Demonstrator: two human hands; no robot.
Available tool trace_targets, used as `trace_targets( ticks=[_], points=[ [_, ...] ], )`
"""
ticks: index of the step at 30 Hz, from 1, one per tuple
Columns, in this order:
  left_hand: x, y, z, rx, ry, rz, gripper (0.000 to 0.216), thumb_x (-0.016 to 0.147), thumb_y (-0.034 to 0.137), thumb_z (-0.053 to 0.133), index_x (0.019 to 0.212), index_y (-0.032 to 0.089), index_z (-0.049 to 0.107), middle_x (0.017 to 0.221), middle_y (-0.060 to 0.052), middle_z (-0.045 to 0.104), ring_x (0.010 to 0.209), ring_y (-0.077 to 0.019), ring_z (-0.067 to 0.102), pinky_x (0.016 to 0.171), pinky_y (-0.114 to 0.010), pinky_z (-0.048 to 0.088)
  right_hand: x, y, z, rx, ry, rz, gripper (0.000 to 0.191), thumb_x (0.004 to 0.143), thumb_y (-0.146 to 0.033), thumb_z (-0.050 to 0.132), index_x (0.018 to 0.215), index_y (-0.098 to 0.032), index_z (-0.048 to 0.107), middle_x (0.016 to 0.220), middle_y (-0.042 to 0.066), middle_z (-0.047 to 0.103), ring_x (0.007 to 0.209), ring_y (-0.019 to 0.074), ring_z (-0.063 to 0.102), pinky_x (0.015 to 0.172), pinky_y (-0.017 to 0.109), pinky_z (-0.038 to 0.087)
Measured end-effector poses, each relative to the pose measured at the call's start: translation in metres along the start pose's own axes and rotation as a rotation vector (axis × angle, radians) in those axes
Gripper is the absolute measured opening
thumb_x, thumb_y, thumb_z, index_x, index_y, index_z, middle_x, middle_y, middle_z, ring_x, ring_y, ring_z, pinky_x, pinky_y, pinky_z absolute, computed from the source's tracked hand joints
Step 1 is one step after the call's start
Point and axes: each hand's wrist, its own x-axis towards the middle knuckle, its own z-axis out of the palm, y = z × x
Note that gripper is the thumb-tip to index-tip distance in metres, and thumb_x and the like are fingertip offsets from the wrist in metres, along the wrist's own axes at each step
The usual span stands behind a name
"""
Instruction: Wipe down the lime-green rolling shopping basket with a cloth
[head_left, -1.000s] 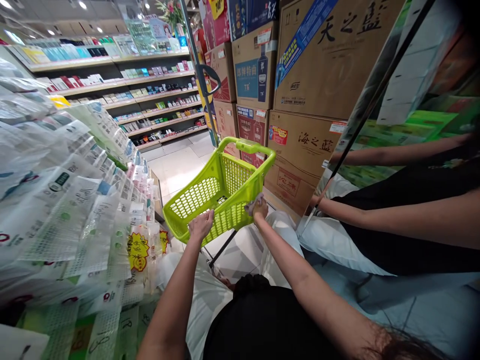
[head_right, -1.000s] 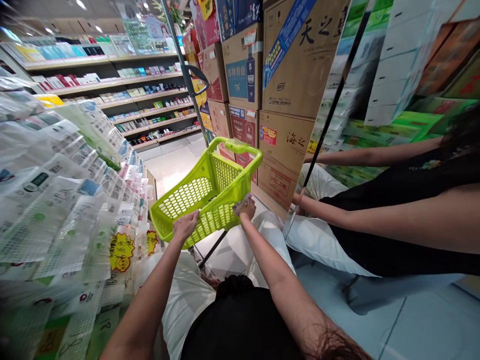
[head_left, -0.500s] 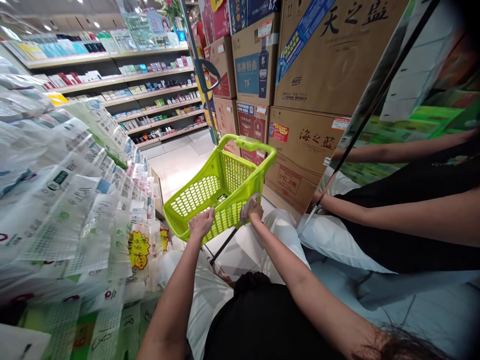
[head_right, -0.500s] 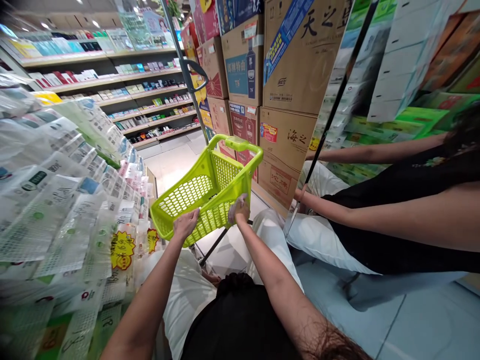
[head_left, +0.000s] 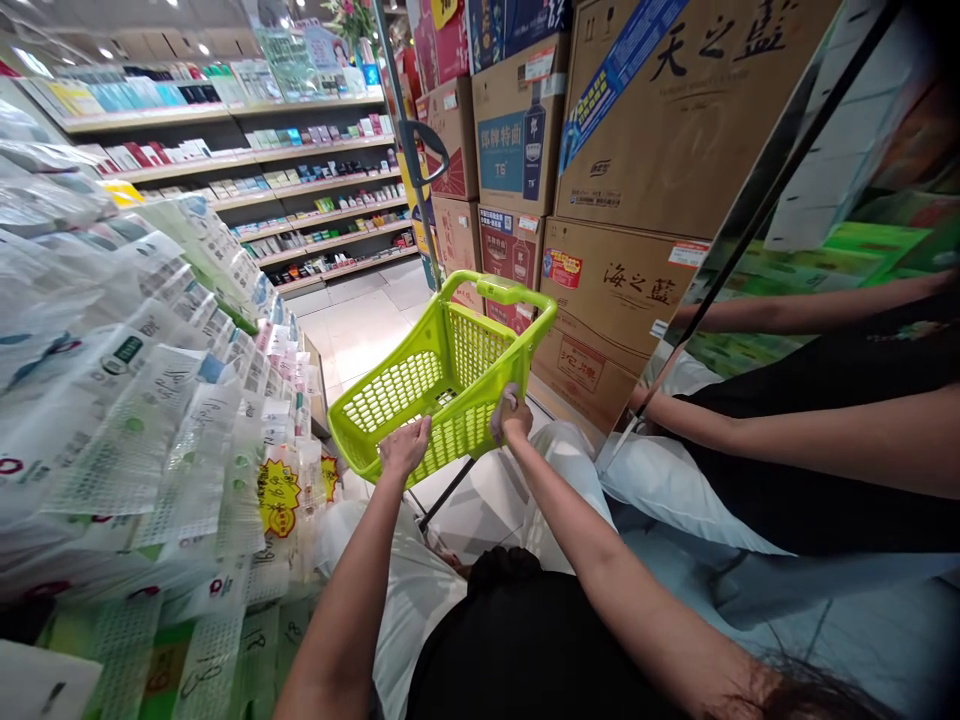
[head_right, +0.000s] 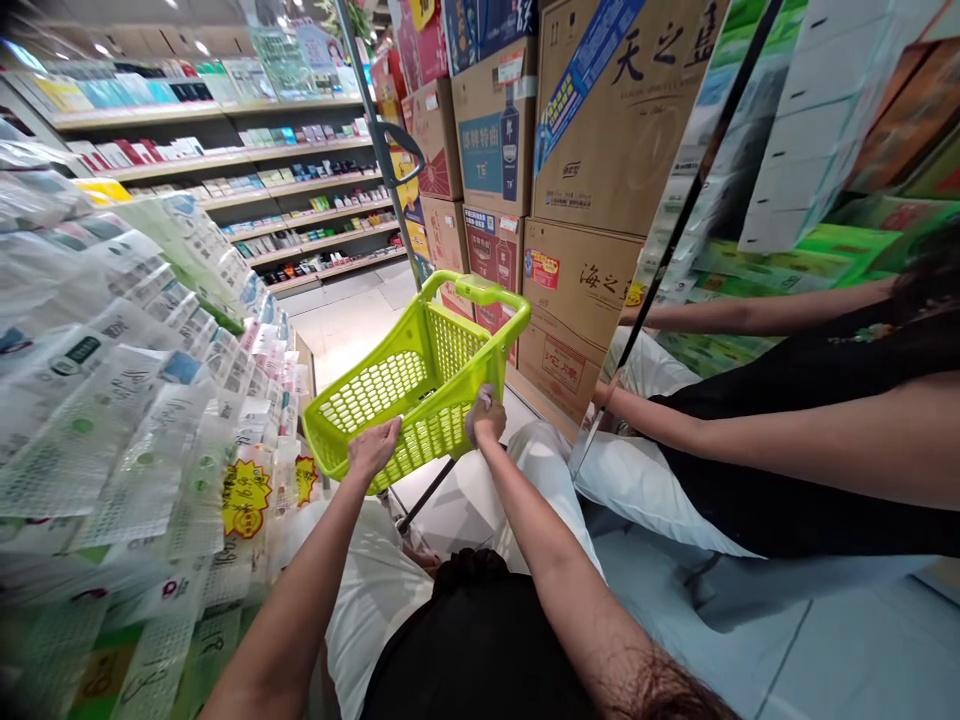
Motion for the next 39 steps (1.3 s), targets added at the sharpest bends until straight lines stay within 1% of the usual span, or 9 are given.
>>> trace_targets(
  ticks=[7, 15, 20, 22, 27, 30, 33, 37, 39],
  points=[
    [0.000, -0.001, -0.002, -0.011, -0.011, 0.009, 0.069, 0.102, 0.064, 0.016, 0.113, 0.033, 0.077, 0.114, -0.009, 0.079, 0.103, -0.0308, 0.071, 0.084, -0.038, 0.049, -0.028, -0.001, 0.024, 0.076, 0.008, -0.206, 0.019, 0.092, -0.032, 0.051, 0.092, -0.020, 0.066, 0.089, 0.006, 0.069, 0.085, 0.0204, 0.062, 0.081, 0.028, 0.046],
    [-0.001, 0.000, -0.003, -0.002, 0.000, 0.009, 0.069, 0.102, 0.063, 0.016, 0.114, 0.033, 0.077, 0.112, -0.009, 0.079, 0.103, -0.0320, 0.072, 0.083, -0.038, 0.049, -0.010, -0.003, 0.022, 0.059, 0.088, -0.064, 0.028, 0.096, -0.030, 0.043, 0.106, -0.017, 0.066, 0.094, 0.008, 0.069, 0.089, 0.0225, 0.063, 0.082, 0.031, 0.049],
    [0.000, -0.002, -0.001, -0.009, 0.012, 0.010, 0.067, 0.102, 0.063, 0.017, 0.118, 0.035, 0.076, 0.116, -0.009, 0.078, 0.104, -0.0317, 0.072, 0.083, -0.038, 0.048, -0.054, 0.011, 0.048, 0.073, -0.026, -0.454, 0.035, 0.097, -0.031, 0.046, 0.124, -0.020, 0.066, 0.125, 0.013, 0.067, 0.117, 0.0241, 0.061, 0.101, 0.034, 0.047],
    [0.001, -0.002, 0.000, -0.009, 0.011, 0.007, 0.067, 0.102, 0.063, 0.017, 0.121, 0.035, 0.075, 0.117, -0.009, 0.078, 0.104, -0.0312, 0.071, 0.084, -0.038, 0.048, -0.058, 0.017, 0.051, 0.070, -0.054, -0.522, 0.038, 0.097, -0.032, 0.045, 0.128, -0.020, 0.064, 0.128, 0.013, 0.066, 0.120, 0.0239, 0.060, 0.104, 0.034, 0.046],
    [0.003, -0.004, 0.004, -0.013, 0.017, 0.025, 0.071, 0.102, 0.065, 0.014, 0.116, 0.033, 0.076, 0.114, -0.008, 0.079, 0.103, -0.0296, 0.071, 0.081, -0.036, 0.047, -0.013, 0.006, 0.030, 0.091, 0.251, -0.233, 0.047, 0.101, -0.035, 0.033, 0.135, -0.013, 0.058, 0.126, 0.019, 0.066, 0.122, 0.0279, 0.061, 0.104, 0.041, 0.048],
    [0.005, -0.003, 0.005, -0.015, 0.025, 0.036, 0.071, 0.102, 0.064, 0.014, 0.109, 0.031, 0.077, 0.112, -0.008, 0.079, 0.102, -0.0288, 0.071, 0.080, -0.035, 0.046, 0.006, -0.008, 0.019, 0.025, 0.360, -0.271, 0.054, 0.103, -0.036, 0.028, 0.144, -0.011, 0.053, 0.135, 0.022, 0.062, 0.130, 0.0292, 0.057, 0.106, 0.042, 0.048],
    [0.007, -0.001, 0.006, -0.020, 0.026, 0.041, 0.070, 0.102, 0.064, 0.014, 0.108, 0.031, 0.076, 0.112, -0.008, 0.079, 0.102, -0.0293, 0.071, 0.080, -0.036, 0.046, -0.012, -0.010, 0.025, -0.127, 0.283, -0.434, 0.056, 0.104, -0.036, 0.028, 0.149, -0.013, 0.052, 0.143, 0.021, 0.059, 0.135, 0.0286, 0.054, 0.108, 0.042, 0.048],
    [0.008, 0.000, 0.008, -0.029, 0.028, 0.049, 0.072, 0.102, 0.063, 0.013, 0.108, 0.030, 0.076, 0.111, -0.009, 0.078, 0.102, -0.0307, 0.072, 0.081, -0.037, 0.047, -0.052, 0.008, 0.035, -0.305, 0.032, -0.712, 0.053, 0.106, -0.032, 0.033, 0.151, -0.016, 0.055, 0.140, 0.019, 0.061, 0.129, 0.0266, 0.058, 0.103, 0.036, 0.051],
    [0.008, 0.000, 0.009, -0.036, 0.025, 0.056, 0.071, 0.103, 0.062, 0.013, 0.108, 0.030, 0.076, 0.111, -0.009, 0.078, 0.102, -0.0303, 0.071, 0.082, -0.038, 0.047, -0.054, 0.012, 0.028, -0.372, -0.063, -0.796, 0.050, 0.106, -0.031, 0.035, 0.148, -0.019, 0.058, 0.136, 0.017, 0.063, 0.121, 0.0250, 0.062, 0.098, 0.033, 0.052]
  ],
)
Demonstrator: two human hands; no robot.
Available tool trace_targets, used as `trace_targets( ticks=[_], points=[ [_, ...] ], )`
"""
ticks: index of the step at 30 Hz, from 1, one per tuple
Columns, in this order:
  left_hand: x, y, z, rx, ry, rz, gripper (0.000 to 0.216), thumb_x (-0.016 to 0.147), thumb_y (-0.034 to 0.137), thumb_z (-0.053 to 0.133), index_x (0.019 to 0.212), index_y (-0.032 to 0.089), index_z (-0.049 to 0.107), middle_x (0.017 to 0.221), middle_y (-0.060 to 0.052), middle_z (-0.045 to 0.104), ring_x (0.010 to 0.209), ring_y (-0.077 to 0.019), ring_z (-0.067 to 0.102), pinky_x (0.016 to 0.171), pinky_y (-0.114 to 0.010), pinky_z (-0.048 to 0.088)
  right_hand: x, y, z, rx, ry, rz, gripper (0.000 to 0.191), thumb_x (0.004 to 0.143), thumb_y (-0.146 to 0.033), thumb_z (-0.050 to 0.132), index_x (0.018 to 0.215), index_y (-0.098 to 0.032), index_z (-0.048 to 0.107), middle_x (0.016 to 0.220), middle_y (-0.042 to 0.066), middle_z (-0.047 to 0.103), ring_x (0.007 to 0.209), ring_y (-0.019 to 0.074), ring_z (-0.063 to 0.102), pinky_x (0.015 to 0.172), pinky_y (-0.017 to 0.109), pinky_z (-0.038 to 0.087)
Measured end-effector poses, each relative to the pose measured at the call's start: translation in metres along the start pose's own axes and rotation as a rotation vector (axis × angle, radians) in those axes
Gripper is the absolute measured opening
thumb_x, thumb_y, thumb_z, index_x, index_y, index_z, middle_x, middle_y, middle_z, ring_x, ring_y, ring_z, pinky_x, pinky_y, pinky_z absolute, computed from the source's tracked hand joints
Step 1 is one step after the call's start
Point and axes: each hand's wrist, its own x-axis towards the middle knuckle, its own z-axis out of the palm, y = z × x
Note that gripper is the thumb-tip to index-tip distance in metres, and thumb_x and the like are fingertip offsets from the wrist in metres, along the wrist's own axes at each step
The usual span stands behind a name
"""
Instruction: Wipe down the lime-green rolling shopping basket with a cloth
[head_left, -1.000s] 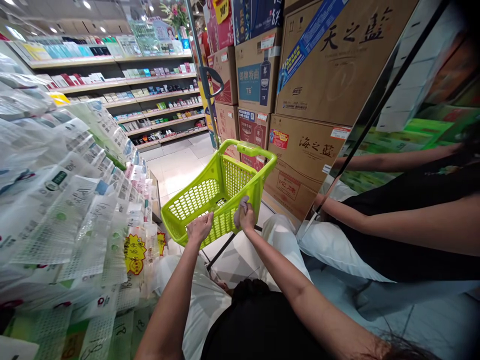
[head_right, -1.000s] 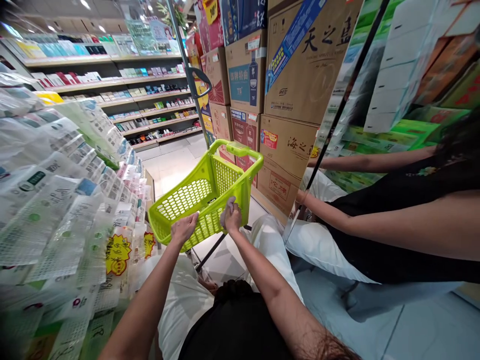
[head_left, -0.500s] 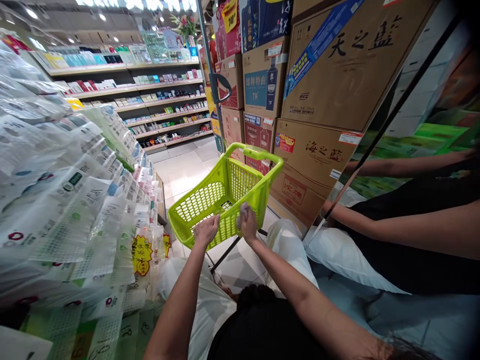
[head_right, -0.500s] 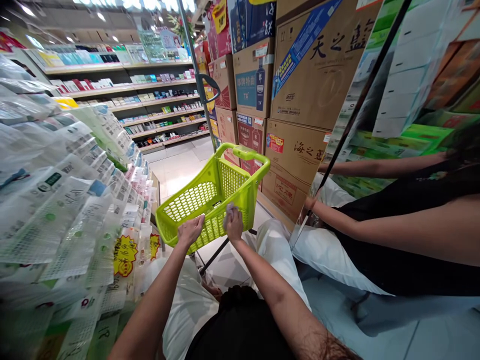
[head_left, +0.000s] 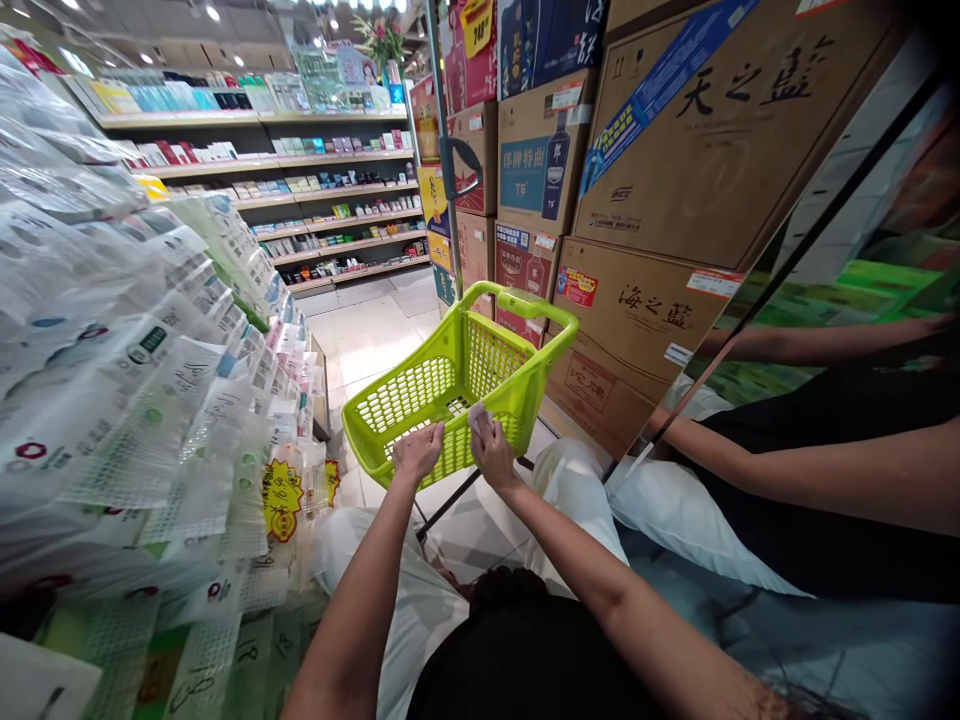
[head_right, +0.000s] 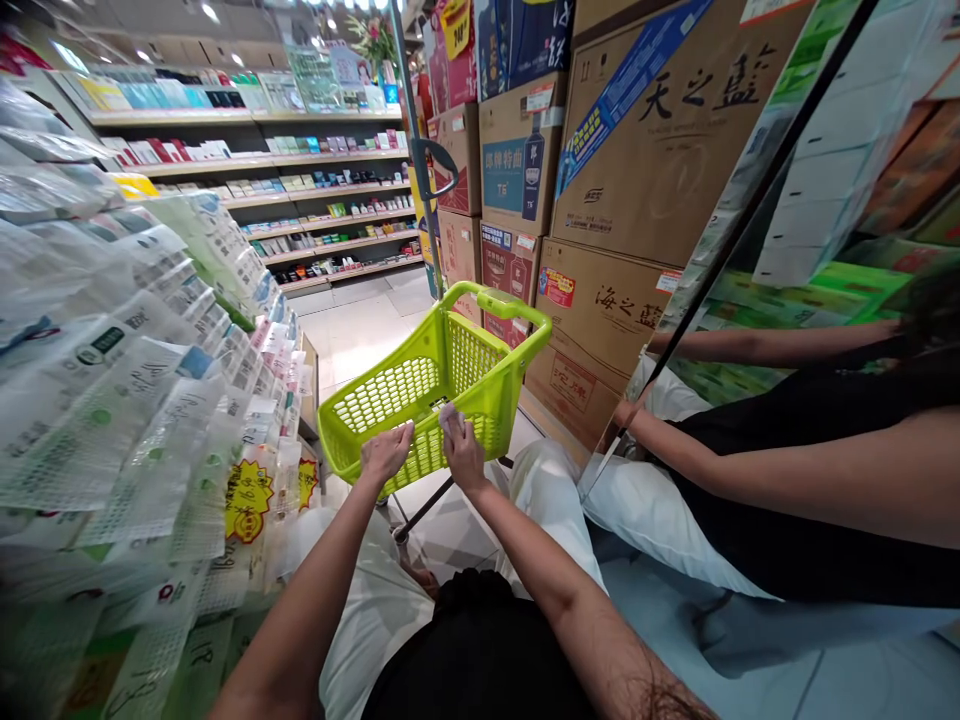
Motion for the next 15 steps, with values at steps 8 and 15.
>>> trace_targets(
  ticks=[8, 15],
  points=[
    [0.001, 0.006, 0.001, -0.026, -0.001, 0.005, 0.067, 0.104, 0.060, 0.014, 0.102, 0.028, 0.074, 0.112, -0.007, 0.078, 0.100, -0.0271, 0.071, 0.083, -0.036, 0.047, 0.027, 0.007, -0.029, -0.217, -0.005, 0.238, 0.051, 0.106, -0.028, 0.035, 0.153, -0.024, 0.053, 0.133, 0.016, 0.059, 0.101, 0.0224, 0.066, 0.086, 0.030, 0.053],
    [-0.001, 0.004, 0.004, -0.064, 0.012, 0.010, 0.069, 0.104, 0.059, 0.013, 0.098, 0.026, 0.073, 0.106, -0.009, 0.078, 0.097, -0.0273, 0.071, 0.080, -0.036, 0.046, 0.001, -0.010, -0.026, -0.120, -0.078, -0.020, 0.046, 0.104, -0.028, 0.039, 0.143, -0.024, 0.062, 0.129, 0.013, 0.065, 0.108, 0.0213, 0.065, 0.091, 0.028, 0.053]
  ],
)
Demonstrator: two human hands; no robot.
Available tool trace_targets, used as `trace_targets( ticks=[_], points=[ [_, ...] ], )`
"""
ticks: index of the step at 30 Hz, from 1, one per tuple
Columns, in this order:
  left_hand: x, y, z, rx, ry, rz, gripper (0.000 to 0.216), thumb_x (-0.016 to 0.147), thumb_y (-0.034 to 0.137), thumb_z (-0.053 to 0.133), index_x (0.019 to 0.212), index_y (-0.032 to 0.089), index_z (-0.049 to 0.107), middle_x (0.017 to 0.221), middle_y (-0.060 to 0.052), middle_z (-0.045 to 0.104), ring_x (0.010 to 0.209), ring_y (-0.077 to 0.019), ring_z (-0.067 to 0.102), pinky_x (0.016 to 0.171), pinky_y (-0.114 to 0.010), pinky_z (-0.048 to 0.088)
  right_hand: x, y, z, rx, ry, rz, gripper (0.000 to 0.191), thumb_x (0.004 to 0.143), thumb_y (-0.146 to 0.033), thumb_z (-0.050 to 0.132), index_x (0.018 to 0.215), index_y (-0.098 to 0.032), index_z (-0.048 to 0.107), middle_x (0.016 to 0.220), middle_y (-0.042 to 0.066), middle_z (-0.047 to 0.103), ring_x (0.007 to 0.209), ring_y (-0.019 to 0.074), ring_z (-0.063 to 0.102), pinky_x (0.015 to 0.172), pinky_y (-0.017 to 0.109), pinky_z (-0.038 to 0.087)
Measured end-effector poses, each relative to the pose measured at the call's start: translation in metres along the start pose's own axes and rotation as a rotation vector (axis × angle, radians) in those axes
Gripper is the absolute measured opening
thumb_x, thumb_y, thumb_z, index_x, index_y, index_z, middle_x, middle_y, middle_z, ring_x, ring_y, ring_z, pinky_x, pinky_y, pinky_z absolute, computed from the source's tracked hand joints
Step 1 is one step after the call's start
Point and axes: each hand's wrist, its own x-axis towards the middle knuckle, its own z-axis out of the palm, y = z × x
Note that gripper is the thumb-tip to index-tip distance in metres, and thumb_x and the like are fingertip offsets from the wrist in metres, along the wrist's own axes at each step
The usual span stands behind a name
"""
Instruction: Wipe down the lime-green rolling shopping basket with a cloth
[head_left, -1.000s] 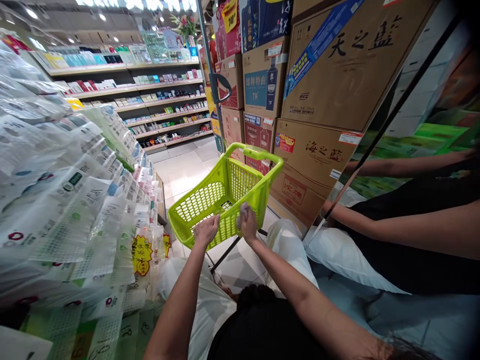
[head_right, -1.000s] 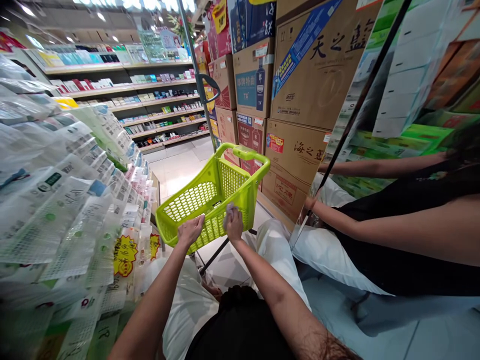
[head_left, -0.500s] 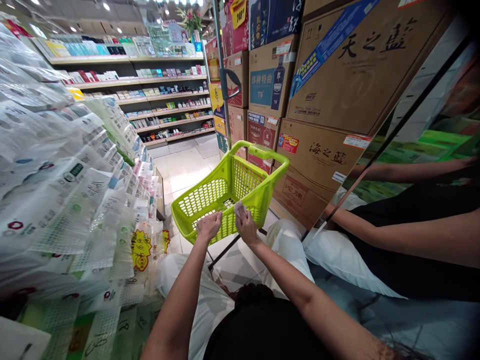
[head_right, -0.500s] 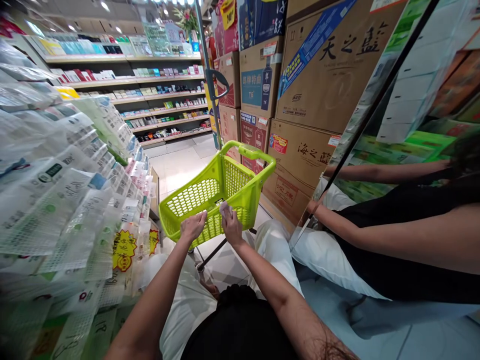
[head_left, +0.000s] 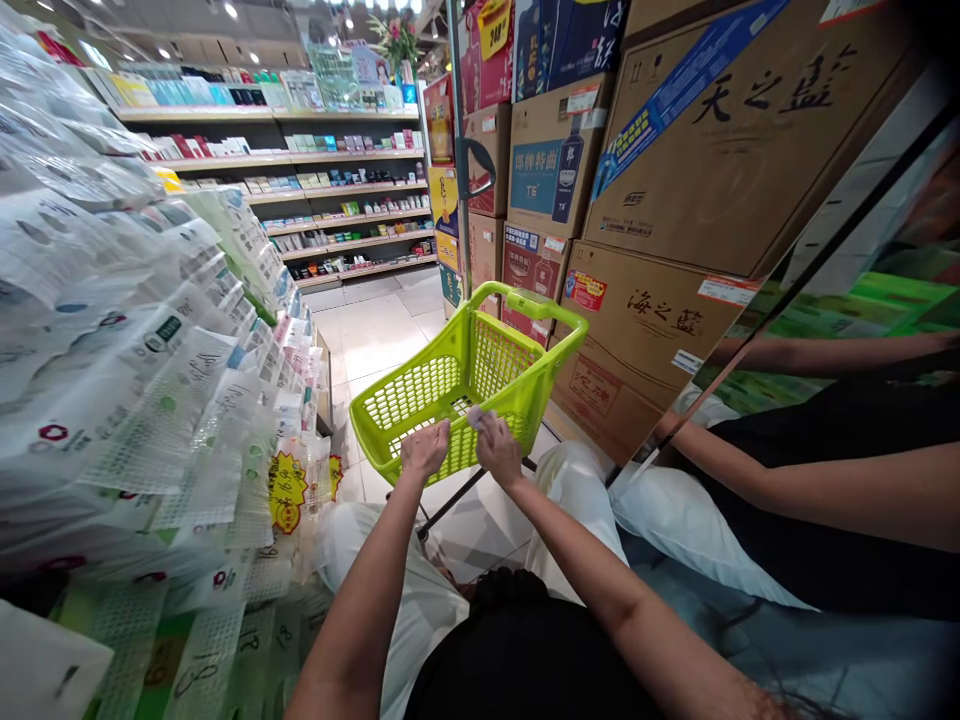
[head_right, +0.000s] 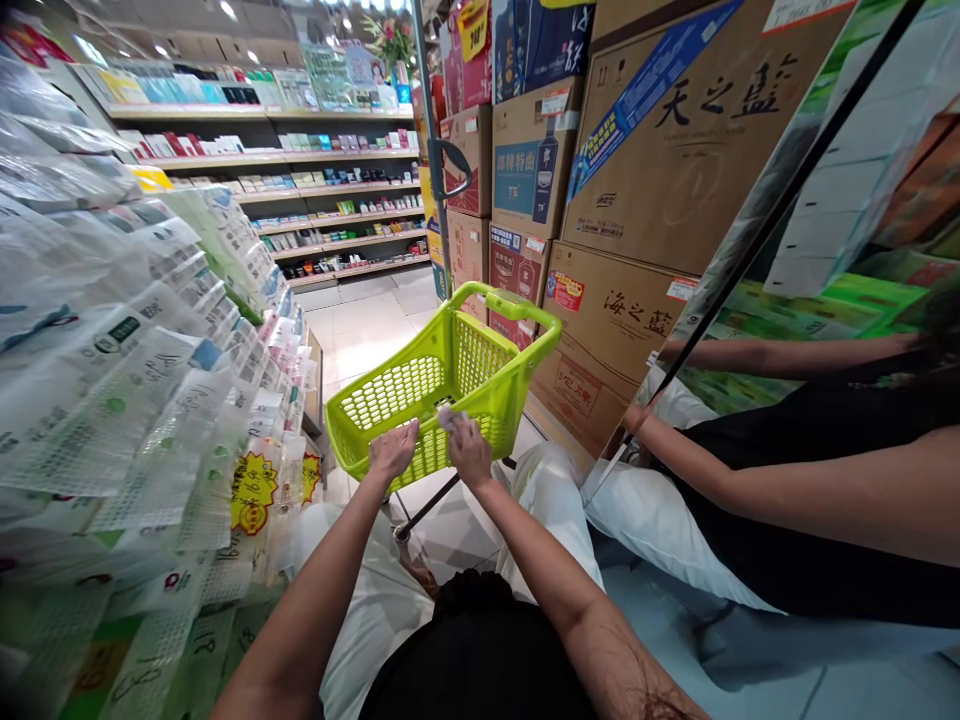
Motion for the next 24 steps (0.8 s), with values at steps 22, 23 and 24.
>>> trace_targets(
  ticks=[22, 23, 24],
  points=[
    [-0.002, 0.001, 0.002, 0.027, 0.013, 0.067, 0.055, 0.105, 0.054, 0.021, 0.097, 0.027, 0.068, 0.110, -0.005, 0.077, 0.095, -0.0251, 0.070, 0.079, -0.034, 0.046, 0.082, 0.038, -0.114, -0.336, 0.007, 0.232, 0.042, 0.109, -0.032, 0.035, 0.142, -0.025, 0.060, 0.121, 0.011, 0.056, 0.080, 0.0144, 0.053, 0.065, 0.027, 0.036],
    [-0.003, 0.001, 0.001, 0.029, 0.014, 0.068, 0.054, 0.105, 0.054, 0.021, 0.098, 0.028, 0.069, 0.111, -0.005, 0.077, 0.097, -0.0250, 0.070, 0.080, -0.034, 0.046, 0.070, 0.028, -0.104, -0.338, -0.071, 0.120, 0.043, 0.108, -0.030, 0.036, 0.145, -0.026, 0.057, 0.120, 0.011, 0.057, 0.083, 0.0151, 0.056, 0.065, 0.026, 0.037],
    [-0.004, 0.001, 0.001, 0.030, 0.013, 0.069, 0.054, 0.105, 0.053, 0.021, 0.099, 0.028, 0.069, 0.113, -0.005, 0.077, 0.098, -0.0249, 0.070, 0.080, -0.034, 0.046, 0.059, 0.018, -0.096, -0.341, -0.135, 0.042, 0.042, 0.107, -0.030, 0.040, 0.146, -0.029, 0.055, 0.122, 0.011, 0.059, 0.086, 0.0153, 0.058, 0.066, 0.025, 0.039]
  ],
)
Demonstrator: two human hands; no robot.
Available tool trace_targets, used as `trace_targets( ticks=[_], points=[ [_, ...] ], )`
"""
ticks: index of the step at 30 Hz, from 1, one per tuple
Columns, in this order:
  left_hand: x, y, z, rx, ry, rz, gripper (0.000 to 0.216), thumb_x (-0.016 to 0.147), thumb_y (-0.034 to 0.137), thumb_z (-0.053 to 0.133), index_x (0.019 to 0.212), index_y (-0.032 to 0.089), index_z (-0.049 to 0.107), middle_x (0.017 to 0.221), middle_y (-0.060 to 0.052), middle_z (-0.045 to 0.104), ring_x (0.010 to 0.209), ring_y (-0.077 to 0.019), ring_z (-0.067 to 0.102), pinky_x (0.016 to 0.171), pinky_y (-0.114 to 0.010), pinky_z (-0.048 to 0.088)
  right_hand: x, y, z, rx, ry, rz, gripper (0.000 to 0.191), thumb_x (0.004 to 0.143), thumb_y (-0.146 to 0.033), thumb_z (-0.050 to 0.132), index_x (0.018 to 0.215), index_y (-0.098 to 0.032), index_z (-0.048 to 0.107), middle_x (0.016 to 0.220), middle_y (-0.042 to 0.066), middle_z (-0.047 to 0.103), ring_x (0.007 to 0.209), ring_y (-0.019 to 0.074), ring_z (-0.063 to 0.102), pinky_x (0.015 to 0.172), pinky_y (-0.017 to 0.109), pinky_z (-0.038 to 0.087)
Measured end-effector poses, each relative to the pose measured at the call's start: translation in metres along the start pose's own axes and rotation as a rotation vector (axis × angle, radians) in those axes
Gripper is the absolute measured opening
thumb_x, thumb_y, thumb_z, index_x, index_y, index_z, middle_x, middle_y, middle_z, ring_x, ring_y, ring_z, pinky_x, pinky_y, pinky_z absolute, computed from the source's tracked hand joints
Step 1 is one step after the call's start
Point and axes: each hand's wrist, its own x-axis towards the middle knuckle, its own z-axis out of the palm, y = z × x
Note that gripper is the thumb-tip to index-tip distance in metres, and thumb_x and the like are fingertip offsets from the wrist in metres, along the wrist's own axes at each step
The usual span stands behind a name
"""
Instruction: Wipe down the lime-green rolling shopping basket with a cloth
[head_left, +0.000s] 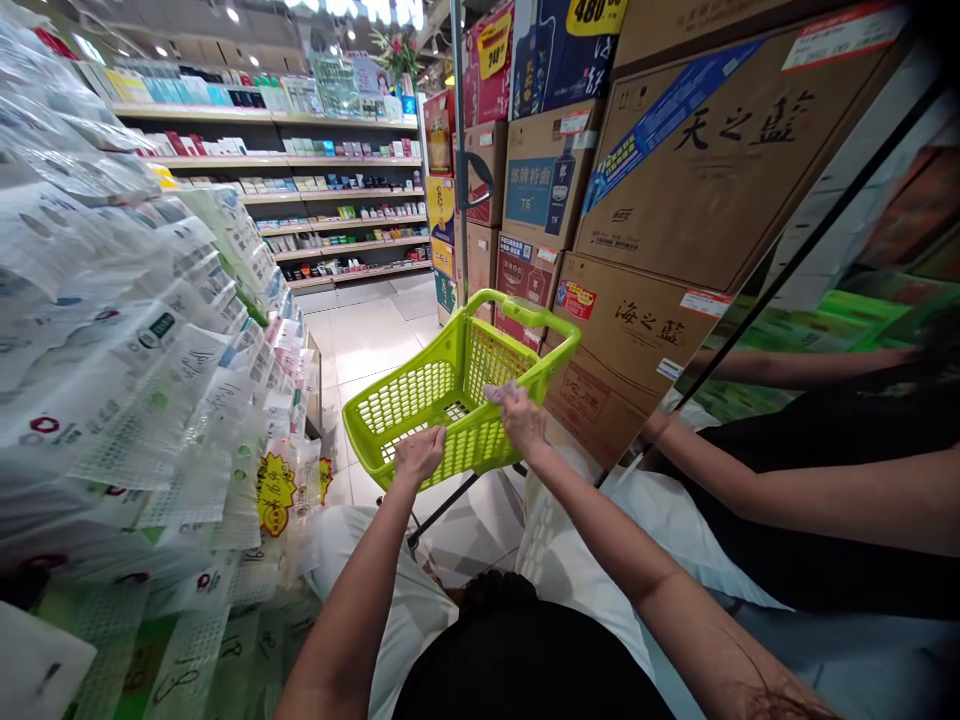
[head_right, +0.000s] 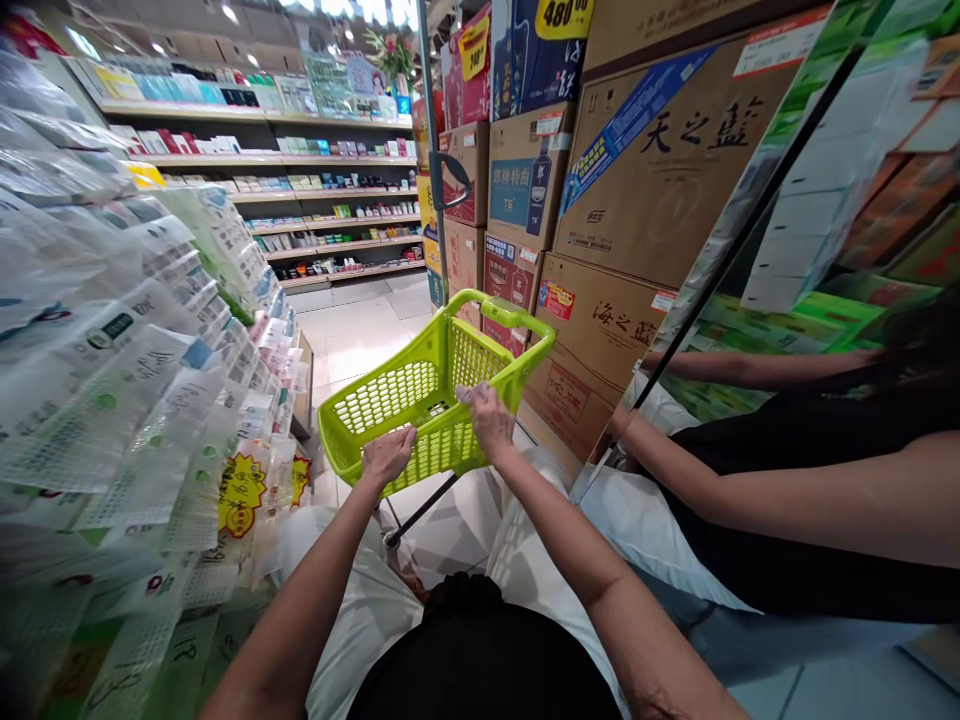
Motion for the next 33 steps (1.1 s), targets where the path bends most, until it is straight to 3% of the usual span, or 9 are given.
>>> trace_targets(
  ticks=[3, 8, 10, 14, 18, 21, 27, 29, 33],
  points=[
    [-0.004, 0.000, -0.002, 0.001, -0.007, -0.008, 0.053, 0.105, 0.053, 0.023, 0.101, 0.028, 0.069, 0.114, -0.004, 0.077, 0.100, -0.0243, 0.070, 0.081, -0.034, 0.046, -0.008, -0.009, 0.001, -0.008, -0.076, -0.135, 0.038, 0.105, -0.031, 0.045, 0.142, -0.029, 0.058, 0.122, 0.011, 0.061, 0.088, 0.0164, 0.061, 0.069, 0.024, 0.042],
    [-0.008, 0.003, -0.002, 0.000, -0.002, -0.008, 0.054, 0.106, 0.053, 0.021, 0.101, 0.028, 0.069, 0.113, -0.005, 0.077, 0.100, -0.0244, 0.070, 0.081, -0.034, 0.046, 0.031, 0.034, -0.033, -0.031, 0.058, 0.109, 0.041, 0.108, -0.032, 0.033, 0.130, -0.018, 0.065, 0.123, 0.017, 0.062, 0.084, 0.0196, 0.061, 0.071, 0.032, 0.042],
    [-0.006, 0.005, -0.002, -0.013, 0.001, -0.007, 0.056, 0.106, 0.053, 0.019, 0.102, 0.028, 0.069, 0.114, -0.005, 0.077, 0.100, -0.0250, 0.070, 0.081, -0.034, 0.047, 0.034, 0.033, -0.036, -0.029, 0.073, 0.146, 0.043, 0.108, -0.030, 0.030, 0.130, -0.017, 0.065, 0.123, 0.018, 0.062, 0.084, 0.0194, 0.060, 0.072, 0.032, 0.042],
    [-0.005, 0.006, -0.001, -0.037, 0.001, -0.021, 0.061, 0.106, 0.052, 0.014, 0.102, 0.026, 0.069, 0.112, -0.007, 0.077, 0.099, -0.0259, 0.070, 0.082, -0.036, 0.048, -0.006, -0.021, -0.009, 0.005, -0.105, -0.001, 0.040, 0.107, -0.032, 0.034, 0.135, -0.019, 0.060, 0.123, 0.014, 0.062, 0.085, 0.0185, 0.064, 0.070, 0.029, 0.047],
    [-0.009, 0.004, 0.000, -0.019, 0.017, -0.003, 0.057, 0.107, 0.049, 0.018, 0.106, 0.025, 0.069, 0.114, -0.008, 0.076, 0.105, -0.0265, 0.070, 0.085, -0.036, 0.048, -0.037, -0.064, 0.014, 0.067, -0.207, -0.231, 0.042, 0.106, -0.038, 0.039, 0.145, -0.033, 0.053, 0.135, 0.010, 0.060, 0.093, 0.0194, 0.068, 0.078, 0.031, 0.051],
    [-0.014, 0.003, -0.001, -0.002, 0.016, 0.022, 0.055, 0.107, 0.049, 0.018, 0.107, 0.026, 0.068, 0.115, -0.006, 0.076, 0.105, -0.0254, 0.070, 0.086, -0.036, 0.048, -0.022, -0.040, 0.006, 0.056, -0.182, -0.174, 0.040, 0.106, -0.040, 0.037, 0.139, -0.033, 0.059, 0.132, 0.009, 0.062, 0.089, 0.0192, 0.068, 0.076, 0.031, 0.050],
    [-0.015, 0.004, -0.006, -0.002, -0.006, 0.071, 0.052, 0.107, 0.048, 0.019, 0.110, 0.027, 0.067, 0.121, -0.005, 0.075, 0.108, -0.0238, 0.069, 0.087, -0.035, 0.049, 0.024, 0.032, -0.024, -0.046, 0.090, 0.154, 0.039, 0.107, -0.036, 0.037, 0.133, -0.026, 0.064, 0.120, 0.010, 0.064, 0.082, 0.0182, 0.066, 0.068, 0.029, 0.042],
    [-0.014, -0.002, -0.008, 0.028, -0.010, 0.076, 0.053, 0.106, 0.047, 0.021, 0.111, 0.026, 0.069, 0.121, -0.008, 0.075, 0.111, -0.0258, 0.069, 0.091, -0.038, 0.049, 0.019, 0.024, -0.021, -0.065, 0.072, 0.130, 0.038, 0.107, -0.034, 0.037, 0.131, -0.024, 0.065, 0.120, 0.011, 0.064, 0.082, 0.0171, 0.066, 0.068, 0.028, 0.041],
    [-0.018, -0.020, -0.009, 0.056, -0.009, -0.078, 0.065, 0.106, 0.047, 0.017, 0.107, 0.021, 0.076, 0.114, -0.015, 0.077, 0.111, -0.0311, 0.071, 0.096, -0.044, 0.050, -0.014, -0.028, 0.001, -0.047, -0.073, -0.006, 0.040, 0.107, -0.036, 0.036, 0.136, -0.025, 0.061, 0.125, 0.012, 0.062, 0.085, 0.0173, 0.066, 0.071, 0.026, 0.046]
  ],
)
